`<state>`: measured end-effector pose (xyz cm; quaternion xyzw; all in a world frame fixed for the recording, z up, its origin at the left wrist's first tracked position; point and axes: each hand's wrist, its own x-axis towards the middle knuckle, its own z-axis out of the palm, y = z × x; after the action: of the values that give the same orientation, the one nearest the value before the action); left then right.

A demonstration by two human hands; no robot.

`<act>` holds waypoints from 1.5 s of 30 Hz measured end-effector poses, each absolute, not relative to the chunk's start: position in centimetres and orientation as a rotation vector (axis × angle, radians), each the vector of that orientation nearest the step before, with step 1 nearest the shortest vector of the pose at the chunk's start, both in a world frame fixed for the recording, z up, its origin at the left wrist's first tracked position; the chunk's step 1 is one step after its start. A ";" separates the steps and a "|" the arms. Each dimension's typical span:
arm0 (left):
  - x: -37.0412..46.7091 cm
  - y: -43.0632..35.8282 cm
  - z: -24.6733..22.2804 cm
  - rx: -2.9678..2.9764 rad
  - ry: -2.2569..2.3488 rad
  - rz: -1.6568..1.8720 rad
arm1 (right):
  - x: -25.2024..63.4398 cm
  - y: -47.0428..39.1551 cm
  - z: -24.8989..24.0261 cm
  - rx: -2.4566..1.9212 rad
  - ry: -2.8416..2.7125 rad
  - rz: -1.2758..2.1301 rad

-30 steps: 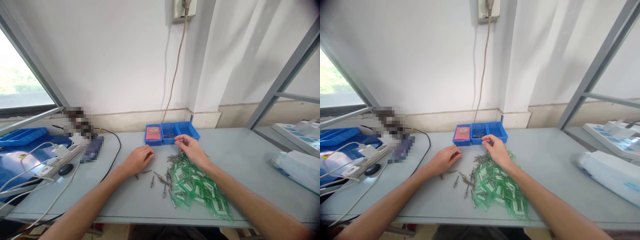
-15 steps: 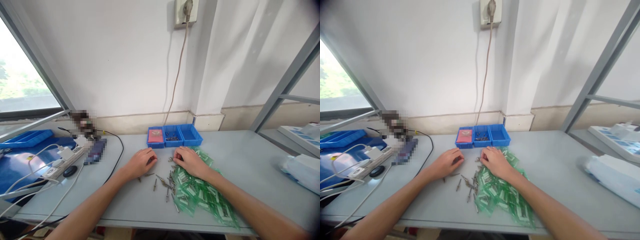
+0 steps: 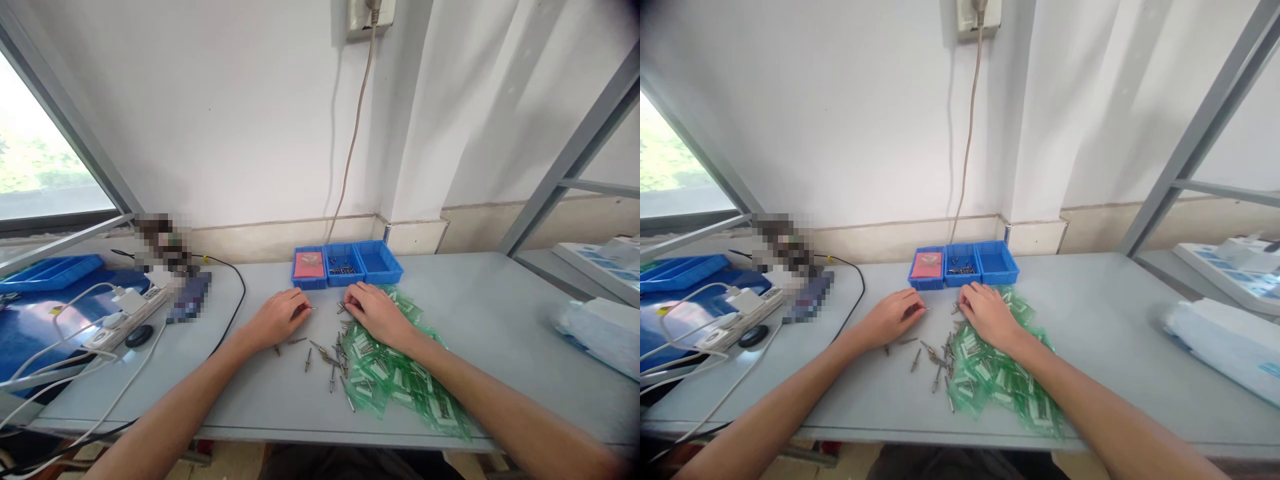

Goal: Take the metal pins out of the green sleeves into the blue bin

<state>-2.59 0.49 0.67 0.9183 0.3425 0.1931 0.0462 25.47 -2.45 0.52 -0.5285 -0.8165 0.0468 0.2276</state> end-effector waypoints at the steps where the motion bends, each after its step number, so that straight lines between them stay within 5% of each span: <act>1: -2.6 0.5 0.7 2.805 1.045 0.589 | 25.5 -2.5 0.5 -1.437 -2.247 0.138; 45: -3.1 0.9 0.4 2.769 0.978 0.629 | 26.1 -1.5 1.2 -1.360 -1.859 0.525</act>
<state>-3.09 0.93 0.36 0.9198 0.3248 0.2091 0.0692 26.13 -1.47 1.23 -0.5326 -0.7279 0.2056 0.3798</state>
